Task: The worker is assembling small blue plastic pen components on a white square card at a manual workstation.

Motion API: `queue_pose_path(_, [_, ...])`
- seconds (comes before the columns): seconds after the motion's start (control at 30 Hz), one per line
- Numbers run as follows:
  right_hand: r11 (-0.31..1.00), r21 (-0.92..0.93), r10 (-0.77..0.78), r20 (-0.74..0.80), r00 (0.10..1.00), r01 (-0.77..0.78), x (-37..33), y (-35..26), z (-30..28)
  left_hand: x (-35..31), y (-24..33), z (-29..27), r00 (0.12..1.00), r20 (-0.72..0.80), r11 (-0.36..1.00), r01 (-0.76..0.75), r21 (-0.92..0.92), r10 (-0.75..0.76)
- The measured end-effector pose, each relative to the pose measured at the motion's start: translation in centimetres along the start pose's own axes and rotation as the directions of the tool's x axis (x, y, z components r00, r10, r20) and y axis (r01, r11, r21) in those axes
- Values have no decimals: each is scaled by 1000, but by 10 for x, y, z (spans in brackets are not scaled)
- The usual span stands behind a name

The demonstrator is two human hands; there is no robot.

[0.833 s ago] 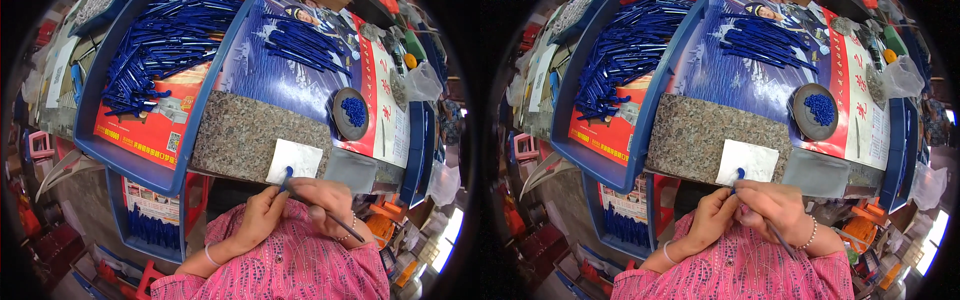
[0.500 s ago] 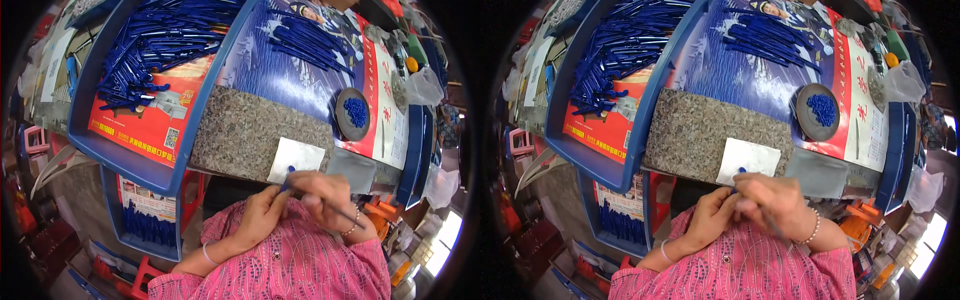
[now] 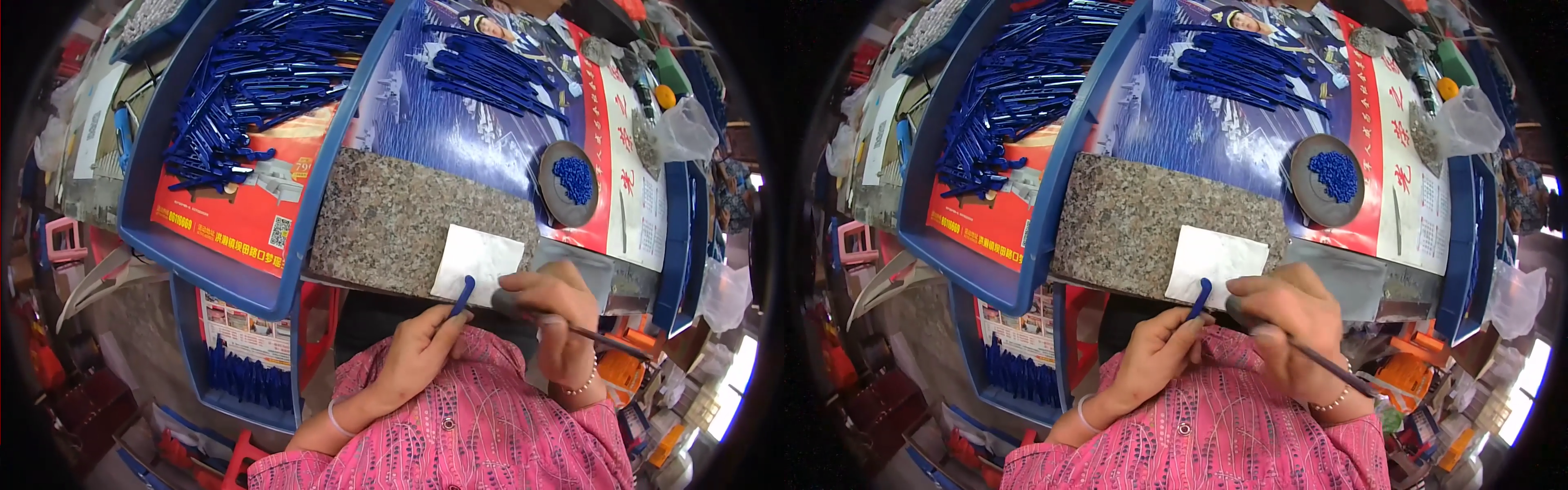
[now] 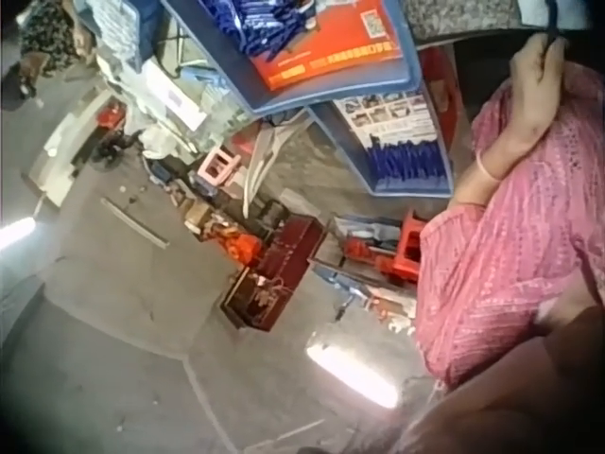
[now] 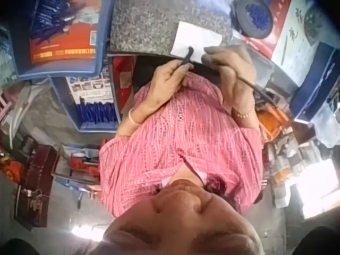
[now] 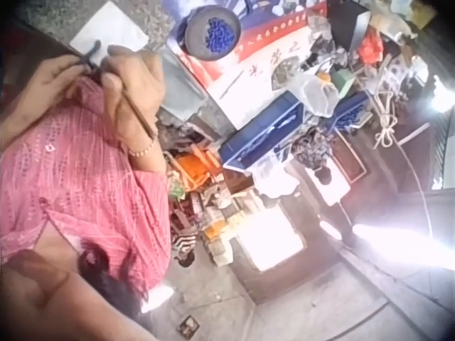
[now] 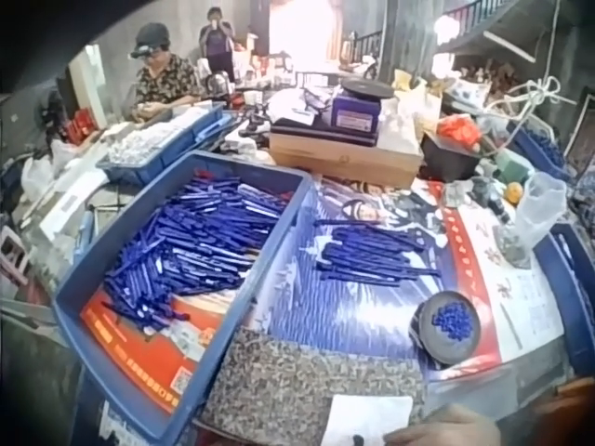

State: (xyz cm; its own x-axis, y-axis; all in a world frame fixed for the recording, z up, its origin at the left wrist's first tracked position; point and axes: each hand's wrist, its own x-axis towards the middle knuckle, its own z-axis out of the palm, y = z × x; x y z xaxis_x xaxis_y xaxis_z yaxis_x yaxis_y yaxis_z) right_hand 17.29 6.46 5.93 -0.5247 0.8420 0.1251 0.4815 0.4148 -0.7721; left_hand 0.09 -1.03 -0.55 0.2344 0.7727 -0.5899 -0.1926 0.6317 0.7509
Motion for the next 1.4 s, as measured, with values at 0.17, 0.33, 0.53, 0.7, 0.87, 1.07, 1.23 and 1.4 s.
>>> queue_pose_path(0.17, [743,554,522,-127,843,-376,-31,-15,13,-17,13,3,987,81,983,-144,110,135])
queue_pose_path(0.33, [472,721,568,192,800,-508,-45,3,17,-26,21,12,970,149,951,-221,218,192])
queue_pose_path(0.53, [350,775,558,278,782,-526,-65,14,21,-29,8,21,967,255,999,16,-37,-6])
queue_pose_path(0.7, [283,813,560,290,776,-508,-79,22,26,-27,0,26,953,288,986,129,-101,-95])
queue_pose_path(0.87, [244,840,560,286,778,-485,-91,29,29,-27,-4,35,947,287,973,187,-137,-142])
queue_pose_path(1.07, [178,860,584,298,755,-478,-100,33,34,-16,-16,37,875,396,842,421,-338,-279])
queue_pose_path(1.23, [136,872,559,324,763,-470,-106,38,39,-11,-27,33,768,533,536,634,-557,-355])
queue_pose_path(1.4, [151,867,566,319,760,-475,-105,37,39,-11,-29,34,755,554,513,650,-561,-351])
